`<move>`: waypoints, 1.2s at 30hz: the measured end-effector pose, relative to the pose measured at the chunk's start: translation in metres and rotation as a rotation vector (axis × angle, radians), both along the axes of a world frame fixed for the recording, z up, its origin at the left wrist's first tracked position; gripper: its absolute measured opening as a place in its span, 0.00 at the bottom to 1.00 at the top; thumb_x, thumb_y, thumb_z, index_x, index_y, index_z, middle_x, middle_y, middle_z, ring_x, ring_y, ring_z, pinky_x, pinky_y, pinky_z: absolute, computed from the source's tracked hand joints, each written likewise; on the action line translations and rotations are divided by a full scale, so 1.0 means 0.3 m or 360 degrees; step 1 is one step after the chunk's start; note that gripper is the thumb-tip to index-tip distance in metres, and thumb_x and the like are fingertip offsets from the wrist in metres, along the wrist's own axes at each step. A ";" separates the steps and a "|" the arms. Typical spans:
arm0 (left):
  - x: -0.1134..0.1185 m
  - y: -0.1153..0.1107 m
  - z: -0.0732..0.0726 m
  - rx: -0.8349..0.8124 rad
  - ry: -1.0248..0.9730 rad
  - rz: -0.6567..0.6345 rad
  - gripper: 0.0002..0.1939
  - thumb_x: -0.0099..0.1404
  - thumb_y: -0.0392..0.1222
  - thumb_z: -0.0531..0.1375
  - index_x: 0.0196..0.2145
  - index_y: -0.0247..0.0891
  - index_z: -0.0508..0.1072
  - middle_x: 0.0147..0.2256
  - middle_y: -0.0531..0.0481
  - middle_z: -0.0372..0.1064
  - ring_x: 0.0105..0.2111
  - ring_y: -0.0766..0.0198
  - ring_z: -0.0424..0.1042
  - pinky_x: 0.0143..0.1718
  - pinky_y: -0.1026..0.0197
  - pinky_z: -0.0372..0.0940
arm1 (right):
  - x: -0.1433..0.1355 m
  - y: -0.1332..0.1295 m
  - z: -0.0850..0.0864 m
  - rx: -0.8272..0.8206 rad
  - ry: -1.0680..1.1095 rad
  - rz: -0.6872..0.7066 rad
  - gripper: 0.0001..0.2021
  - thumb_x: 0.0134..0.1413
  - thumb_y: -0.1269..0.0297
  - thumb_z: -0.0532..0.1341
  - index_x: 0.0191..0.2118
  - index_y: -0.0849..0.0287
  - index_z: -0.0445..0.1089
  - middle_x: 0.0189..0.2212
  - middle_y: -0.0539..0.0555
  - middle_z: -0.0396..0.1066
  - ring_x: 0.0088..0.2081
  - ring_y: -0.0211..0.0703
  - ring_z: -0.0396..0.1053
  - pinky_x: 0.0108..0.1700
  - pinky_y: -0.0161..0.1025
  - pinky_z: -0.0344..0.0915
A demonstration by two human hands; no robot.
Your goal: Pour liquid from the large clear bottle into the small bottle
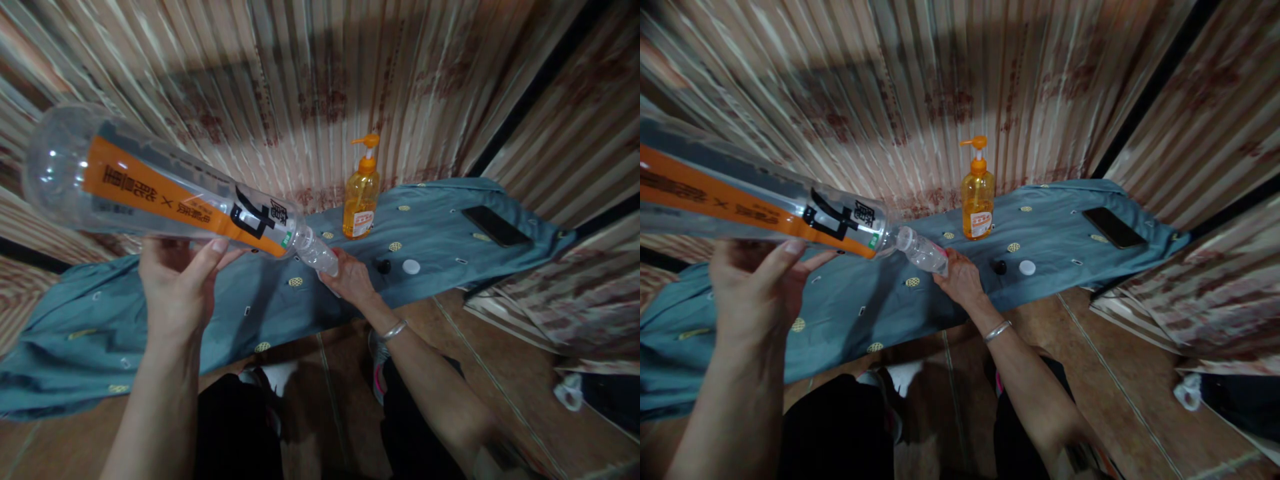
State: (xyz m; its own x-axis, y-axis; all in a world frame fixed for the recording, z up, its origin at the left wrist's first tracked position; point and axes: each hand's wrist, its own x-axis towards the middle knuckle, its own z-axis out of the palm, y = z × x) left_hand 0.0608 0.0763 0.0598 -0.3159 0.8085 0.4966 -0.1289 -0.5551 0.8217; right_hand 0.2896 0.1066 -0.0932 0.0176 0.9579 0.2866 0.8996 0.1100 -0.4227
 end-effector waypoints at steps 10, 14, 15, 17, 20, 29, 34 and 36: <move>0.003 0.002 0.004 -0.0010 -0.0018 0.0015 0.30 0.35 0.45 0.85 0.34 0.42 0.79 0.33 0.54 0.81 0.28 0.62 0.80 0.26 0.55 0.82 | 0.000 0.003 -0.007 0.0002 -0.0027 0.0010 0.28 0.62 0.57 0.68 0.63 0.67 0.69 0.54 0.66 0.81 0.54 0.55 0.79 0.56 0.41 0.72; 0.002 0.001 0.006 0.0000 -0.0009 0.0010 0.30 0.35 0.45 0.85 0.35 0.43 0.79 0.33 0.54 0.81 0.29 0.61 0.81 0.26 0.54 0.83 | 0.000 0.001 -0.004 -0.0010 -0.0008 0.0009 0.30 0.62 0.57 0.68 0.64 0.68 0.68 0.55 0.66 0.80 0.55 0.56 0.79 0.57 0.42 0.72; 0.001 0.002 0.006 0.0000 -0.0004 0.0008 0.31 0.35 0.45 0.86 0.35 0.43 0.79 0.34 0.54 0.81 0.30 0.60 0.81 0.26 0.54 0.83 | 0.000 0.001 -0.004 -0.0016 -0.0003 0.0008 0.30 0.62 0.57 0.68 0.64 0.68 0.68 0.55 0.66 0.80 0.55 0.56 0.79 0.57 0.42 0.72; -0.003 0.003 0.005 0.0002 0.0011 0.0004 0.31 0.35 0.45 0.86 0.36 0.42 0.79 0.34 0.53 0.81 0.30 0.60 0.81 0.26 0.53 0.83 | -0.001 0.001 -0.002 -0.0029 0.0002 0.0013 0.29 0.62 0.57 0.68 0.64 0.69 0.68 0.55 0.66 0.80 0.55 0.57 0.79 0.57 0.42 0.72; -0.010 0.007 0.002 0.0020 0.0029 0.0005 0.31 0.35 0.45 0.85 0.35 0.42 0.78 0.34 0.53 0.81 0.30 0.58 0.81 0.26 0.50 0.83 | -0.002 0.001 0.000 -0.0028 -0.0007 0.0022 0.29 0.62 0.57 0.68 0.63 0.69 0.68 0.55 0.67 0.80 0.55 0.57 0.79 0.57 0.43 0.72; -0.013 0.010 -0.005 0.0051 0.0067 0.0014 0.30 0.37 0.44 0.85 0.37 0.44 0.79 0.34 0.55 0.79 0.32 0.59 0.81 0.29 0.51 0.83 | -0.005 0.001 0.003 -0.0022 -0.0025 0.0001 0.30 0.62 0.57 0.68 0.64 0.69 0.68 0.55 0.67 0.80 0.55 0.56 0.79 0.57 0.42 0.72; -0.015 0.008 -0.003 0.0031 0.0090 0.0000 0.29 0.38 0.45 0.85 0.36 0.45 0.78 0.35 0.55 0.80 0.33 0.58 0.81 0.29 0.49 0.83 | -0.005 0.002 0.000 0.0006 -0.0048 0.0003 0.29 0.62 0.57 0.67 0.63 0.68 0.68 0.54 0.67 0.81 0.54 0.55 0.80 0.55 0.41 0.73; -0.012 0.005 0.000 0.0033 0.0082 0.0004 0.29 0.38 0.46 0.85 0.35 0.44 0.78 0.34 0.55 0.79 0.33 0.58 0.81 0.31 0.49 0.84 | -0.005 0.003 -0.003 0.0007 -0.0034 0.0001 0.28 0.62 0.57 0.67 0.63 0.68 0.68 0.53 0.66 0.81 0.54 0.55 0.80 0.55 0.41 0.72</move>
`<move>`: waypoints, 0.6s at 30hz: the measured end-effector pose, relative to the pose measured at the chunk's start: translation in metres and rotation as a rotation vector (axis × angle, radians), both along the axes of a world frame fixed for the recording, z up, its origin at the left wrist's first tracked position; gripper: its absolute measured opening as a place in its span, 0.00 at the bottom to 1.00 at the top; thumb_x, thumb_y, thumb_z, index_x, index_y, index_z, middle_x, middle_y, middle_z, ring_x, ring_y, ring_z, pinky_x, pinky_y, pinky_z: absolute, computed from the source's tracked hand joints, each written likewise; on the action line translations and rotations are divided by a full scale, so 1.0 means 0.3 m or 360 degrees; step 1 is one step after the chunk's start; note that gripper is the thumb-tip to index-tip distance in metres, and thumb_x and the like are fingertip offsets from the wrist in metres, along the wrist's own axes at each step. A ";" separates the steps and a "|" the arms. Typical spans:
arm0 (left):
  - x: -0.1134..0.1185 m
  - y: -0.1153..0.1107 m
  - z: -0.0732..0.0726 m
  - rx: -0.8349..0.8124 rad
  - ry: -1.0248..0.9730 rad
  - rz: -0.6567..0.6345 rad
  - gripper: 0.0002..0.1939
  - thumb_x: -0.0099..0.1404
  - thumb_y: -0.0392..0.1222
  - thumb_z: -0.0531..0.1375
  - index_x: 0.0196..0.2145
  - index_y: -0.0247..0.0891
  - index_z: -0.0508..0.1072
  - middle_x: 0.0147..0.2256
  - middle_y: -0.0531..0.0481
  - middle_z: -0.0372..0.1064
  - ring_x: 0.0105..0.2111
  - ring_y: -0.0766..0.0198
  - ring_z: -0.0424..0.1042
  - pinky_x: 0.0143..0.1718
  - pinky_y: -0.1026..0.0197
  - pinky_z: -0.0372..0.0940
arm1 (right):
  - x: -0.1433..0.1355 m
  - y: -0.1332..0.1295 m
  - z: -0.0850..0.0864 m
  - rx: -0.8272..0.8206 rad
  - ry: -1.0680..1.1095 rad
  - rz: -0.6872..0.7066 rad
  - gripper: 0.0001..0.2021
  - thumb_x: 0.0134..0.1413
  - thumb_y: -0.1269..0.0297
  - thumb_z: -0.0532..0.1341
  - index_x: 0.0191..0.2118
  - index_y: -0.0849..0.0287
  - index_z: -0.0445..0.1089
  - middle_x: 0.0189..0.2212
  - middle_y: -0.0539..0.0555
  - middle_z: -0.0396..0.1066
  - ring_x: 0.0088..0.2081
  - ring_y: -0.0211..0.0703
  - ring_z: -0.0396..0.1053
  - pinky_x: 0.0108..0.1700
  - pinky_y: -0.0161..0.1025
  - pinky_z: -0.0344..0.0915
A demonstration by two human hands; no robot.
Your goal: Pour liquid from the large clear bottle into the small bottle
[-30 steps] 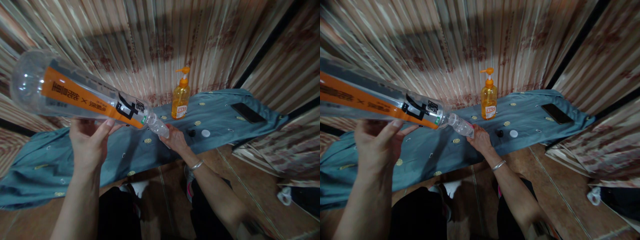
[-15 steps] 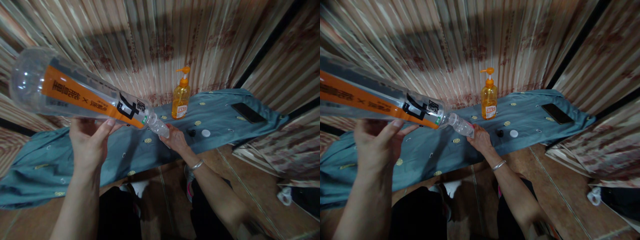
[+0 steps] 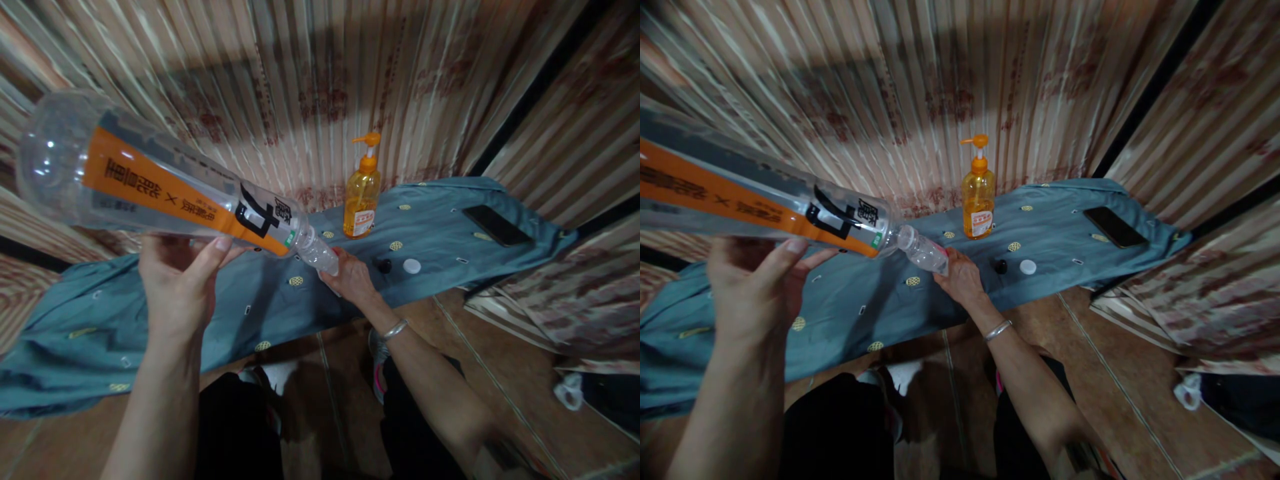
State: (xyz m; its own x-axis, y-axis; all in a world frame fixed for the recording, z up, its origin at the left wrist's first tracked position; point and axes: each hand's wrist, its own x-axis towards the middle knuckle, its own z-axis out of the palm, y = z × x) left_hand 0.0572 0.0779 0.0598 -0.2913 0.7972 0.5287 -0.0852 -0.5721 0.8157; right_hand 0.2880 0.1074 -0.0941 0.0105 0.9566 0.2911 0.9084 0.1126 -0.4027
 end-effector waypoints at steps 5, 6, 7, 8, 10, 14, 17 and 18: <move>0.017 -0.008 0.008 -0.0013 -0.0025 0.0002 0.29 0.37 0.47 0.85 0.35 0.43 0.79 0.33 0.55 0.78 0.33 0.60 0.80 0.31 0.54 0.83 | 0.003 0.001 -0.006 0.0003 0.0009 0.0002 0.28 0.62 0.56 0.67 0.62 0.68 0.68 0.53 0.67 0.81 0.53 0.56 0.80 0.55 0.42 0.72; 0.019 -0.009 0.009 -0.0016 -0.0034 0.0003 0.29 0.37 0.46 0.85 0.35 0.43 0.79 0.33 0.55 0.78 0.33 0.60 0.80 0.30 0.54 0.83 | 0.003 0.001 -0.006 0.0002 0.0009 0.0007 0.28 0.62 0.56 0.67 0.63 0.67 0.68 0.53 0.67 0.81 0.53 0.56 0.80 0.55 0.42 0.72; 0.022 -0.009 0.009 -0.0017 -0.0047 0.0007 0.29 0.36 0.46 0.85 0.35 0.43 0.79 0.33 0.55 0.78 0.33 0.60 0.80 0.30 0.54 0.83 | 0.004 0.001 -0.005 0.0002 0.0008 0.0008 0.28 0.62 0.56 0.67 0.63 0.67 0.68 0.54 0.67 0.81 0.54 0.56 0.80 0.55 0.42 0.73; 0.024 -0.010 0.009 -0.0019 -0.0062 0.0012 0.29 0.36 0.46 0.85 0.35 0.43 0.79 0.33 0.55 0.78 0.32 0.60 0.80 0.29 0.55 0.82 | 0.004 0.000 -0.004 0.0001 0.0007 0.0006 0.29 0.62 0.56 0.67 0.63 0.67 0.68 0.54 0.67 0.81 0.54 0.56 0.79 0.55 0.42 0.73; 0.026 -0.010 0.007 -0.0023 -0.0091 0.0025 0.30 0.35 0.46 0.85 0.34 0.42 0.78 0.32 0.54 0.78 0.31 0.60 0.80 0.26 0.56 0.81 | 0.003 -0.001 0.000 -0.0005 0.0002 0.0002 0.30 0.62 0.56 0.68 0.64 0.67 0.68 0.54 0.66 0.81 0.54 0.56 0.79 0.56 0.42 0.73; 0.024 -0.012 -0.006 -0.0035 -0.0145 0.0041 0.29 0.36 0.45 0.85 0.33 0.43 0.77 0.35 0.53 0.79 0.31 0.60 0.80 0.27 0.53 0.82 | -0.002 -0.004 0.011 -0.0039 0.0007 -0.0010 0.29 0.62 0.57 0.68 0.63 0.68 0.68 0.54 0.66 0.81 0.55 0.56 0.79 0.57 0.42 0.72; 0.015 -0.014 -0.028 -0.0070 -0.0213 0.0042 0.27 0.37 0.42 0.84 0.30 0.42 0.74 0.34 0.56 0.77 0.33 0.62 0.79 0.30 0.53 0.83 | -0.003 -0.004 0.014 -0.0040 0.0018 -0.0015 0.28 0.62 0.57 0.68 0.63 0.68 0.69 0.54 0.66 0.81 0.55 0.56 0.80 0.57 0.42 0.73; 0.011 -0.014 -0.038 -0.0087 -0.0243 0.0043 0.27 0.38 0.42 0.84 0.30 0.42 0.74 0.33 0.57 0.76 0.33 0.62 0.79 0.32 0.54 0.83 | -0.003 -0.004 0.013 -0.0033 0.0020 -0.0013 0.28 0.62 0.57 0.67 0.62 0.67 0.69 0.54 0.65 0.81 0.54 0.55 0.80 0.57 0.42 0.73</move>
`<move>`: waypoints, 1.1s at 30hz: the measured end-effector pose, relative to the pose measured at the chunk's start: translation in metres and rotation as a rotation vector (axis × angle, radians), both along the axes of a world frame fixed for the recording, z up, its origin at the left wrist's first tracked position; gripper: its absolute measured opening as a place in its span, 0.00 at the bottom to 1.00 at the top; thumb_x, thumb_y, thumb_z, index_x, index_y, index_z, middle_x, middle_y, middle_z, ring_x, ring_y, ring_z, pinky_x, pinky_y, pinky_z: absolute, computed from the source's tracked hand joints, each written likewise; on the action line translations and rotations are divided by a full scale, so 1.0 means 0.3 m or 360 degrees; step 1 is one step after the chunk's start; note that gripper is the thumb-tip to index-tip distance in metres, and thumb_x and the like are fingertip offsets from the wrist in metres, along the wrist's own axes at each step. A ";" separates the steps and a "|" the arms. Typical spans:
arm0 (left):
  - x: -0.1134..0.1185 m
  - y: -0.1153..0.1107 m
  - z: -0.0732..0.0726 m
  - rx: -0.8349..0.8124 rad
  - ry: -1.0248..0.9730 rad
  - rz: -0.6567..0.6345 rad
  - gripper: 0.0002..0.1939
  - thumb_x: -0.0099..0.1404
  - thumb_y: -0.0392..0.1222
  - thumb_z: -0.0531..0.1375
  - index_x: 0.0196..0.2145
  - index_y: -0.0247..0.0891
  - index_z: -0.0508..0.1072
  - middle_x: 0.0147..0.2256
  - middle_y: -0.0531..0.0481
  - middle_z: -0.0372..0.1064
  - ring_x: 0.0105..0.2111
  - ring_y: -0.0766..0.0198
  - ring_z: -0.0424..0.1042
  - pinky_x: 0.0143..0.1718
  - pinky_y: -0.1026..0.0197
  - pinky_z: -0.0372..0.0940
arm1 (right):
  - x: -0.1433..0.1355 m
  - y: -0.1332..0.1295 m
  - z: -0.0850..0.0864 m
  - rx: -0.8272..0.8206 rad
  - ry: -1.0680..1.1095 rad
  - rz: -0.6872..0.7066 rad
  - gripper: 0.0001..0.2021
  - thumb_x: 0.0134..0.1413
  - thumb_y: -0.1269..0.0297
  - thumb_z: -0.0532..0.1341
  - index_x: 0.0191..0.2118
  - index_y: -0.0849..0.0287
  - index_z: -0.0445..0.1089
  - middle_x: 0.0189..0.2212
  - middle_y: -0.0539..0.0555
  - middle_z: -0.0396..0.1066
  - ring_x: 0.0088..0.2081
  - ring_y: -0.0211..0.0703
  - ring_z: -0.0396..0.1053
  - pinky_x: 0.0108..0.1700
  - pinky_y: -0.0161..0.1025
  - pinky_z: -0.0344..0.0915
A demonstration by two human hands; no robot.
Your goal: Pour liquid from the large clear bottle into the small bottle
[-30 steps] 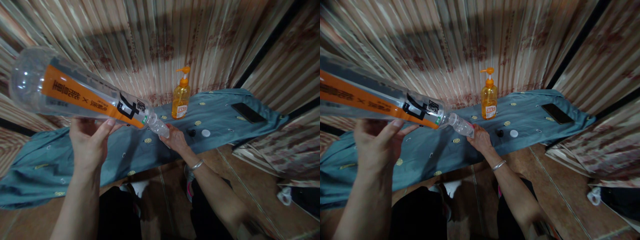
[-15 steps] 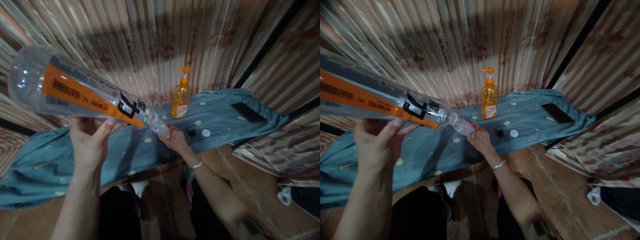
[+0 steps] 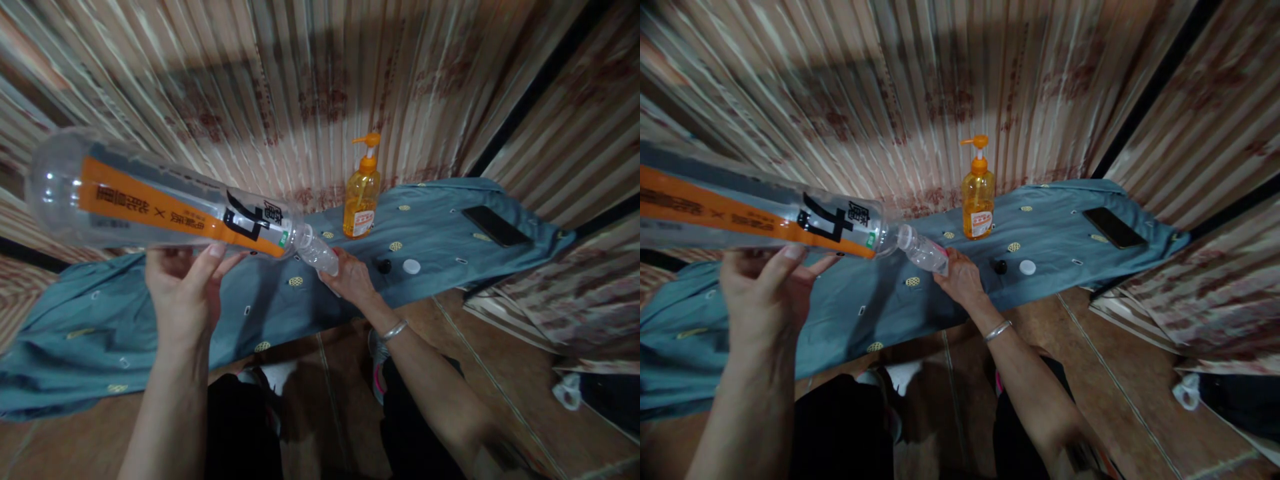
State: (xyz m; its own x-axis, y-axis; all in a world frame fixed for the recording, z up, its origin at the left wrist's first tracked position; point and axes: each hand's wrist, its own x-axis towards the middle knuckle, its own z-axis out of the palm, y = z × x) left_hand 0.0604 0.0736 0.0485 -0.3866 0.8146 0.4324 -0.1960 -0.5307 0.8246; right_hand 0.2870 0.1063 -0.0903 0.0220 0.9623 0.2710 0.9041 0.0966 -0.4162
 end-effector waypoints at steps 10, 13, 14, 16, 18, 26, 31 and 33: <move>-0.026 -0.027 -0.129 -0.0379 -0.0467 -0.0146 0.24 0.40 0.43 0.83 0.32 0.43 0.76 0.29 0.61 0.76 0.33 0.63 0.80 0.43 0.50 0.83 | -0.003 0.003 -0.023 0.0065 0.0002 -0.0008 0.28 0.60 0.58 0.68 0.62 0.66 0.69 0.53 0.66 0.81 0.53 0.56 0.80 0.55 0.42 0.73; -0.031 -0.030 -0.183 -0.0530 -0.0681 -0.0200 0.20 0.45 0.42 0.81 0.33 0.43 0.77 0.31 0.57 0.79 0.36 0.60 0.81 0.48 0.44 0.82 | -0.003 -0.001 -0.026 0.0080 -0.0007 0.0007 0.29 0.59 0.58 0.69 0.62 0.66 0.69 0.53 0.66 0.81 0.53 0.56 0.80 0.55 0.43 0.73; -0.033 -0.030 -0.200 -0.0582 -0.0759 -0.0218 0.18 0.47 0.42 0.80 0.32 0.43 0.77 0.31 0.56 0.79 0.39 0.57 0.81 0.50 0.41 0.82 | -0.003 -0.002 -0.027 0.0081 -0.0013 0.0015 0.30 0.59 0.57 0.69 0.63 0.66 0.68 0.53 0.66 0.81 0.53 0.56 0.80 0.54 0.43 0.73; -0.038 -0.031 -0.233 -0.0684 -0.0924 -0.0247 0.14 0.53 0.41 0.77 0.32 0.43 0.76 0.37 0.51 0.81 0.45 0.51 0.82 0.52 0.39 0.81 | -0.003 -0.003 -0.028 0.0073 -0.0018 0.0023 0.28 0.60 0.57 0.68 0.62 0.65 0.69 0.52 0.66 0.82 0.52 0.55 0.80 0.53 0.42 0.73; -0.044 -0.031 -0.262 -0.0786 -0.1102 -0.0269 0.08 0.62 0.41 0.72 0.36 0.40 0.77 0.43 0.46 0.80 0.48 0.50 0.82 0.51 0.41 0.80 | -0.007 -0.004 -0.026 0.0062 -0.0016 0.0023 0.29 0.60 0.56 0.69 0.63 0.65 0.68 0.53 0.66 0.81 0.53 0.55 0.80 0.54 0.42 0.73; -0.052 -0.023 -0.344 -0.0977 -0.1756 -0.0452 0.23 0.73 0.51 0.66 0.61 0.40 0.73 0.59 0.41 0.73 0.52 0.51 0.78 0.50 0.43 0.77 | -0.035 -0.012 -0.024 0.0109 -0.0032 -0.0015 0.26 0.59 0.59 0.68 0.60 0.64 0.71 0.49 0.65 0.83 0.50 0.56 0.82 0.52 0.43 0.75; -0.060 -0.011 -0.346 -0.0845 -0.1971 -0.0527 0.22 0.74 0.51 0.66 0.60 0.40 0.73 0.58 0.41 0.74 0.51 0.51 0.78 0.50 0.43 0.77 | -0.041 -0.006 -0.046 0.0162 -0.0055 -0.0009 0.28 0.58 0.58 0.68 0.62 0.65 0.69 0.50 0.66 0.82 0.51 0.56 0.82 0.52 0.44 0.75; -0.074 -0.009 -0.339 -0.0803 -0.2009 -0.0530 0.22 0.74 0.51 0.65 0.60 0.40 0.73 0.58 0.41 0.74 0.50 0.51 0.78 0.49 0.44 0.78 | -0.045 -0.004 -0.047 0.0171 -0.0031 -0.0011 0.27 0.59 0.59 0.68 0.61 0.65 0.70 0.50 0.67 0.82 0.50 0.56 0.82 0.52 0.44 0.75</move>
State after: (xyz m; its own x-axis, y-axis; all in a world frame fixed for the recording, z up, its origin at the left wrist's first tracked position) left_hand 0.0381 0.0709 -0.0532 -0.0502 0.9053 -0.4217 -0.9963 -0.0157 0.0850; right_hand 0.2736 0.1051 -0.1044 0.0222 0.9276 0.3730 0.9129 0.1334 -0.3859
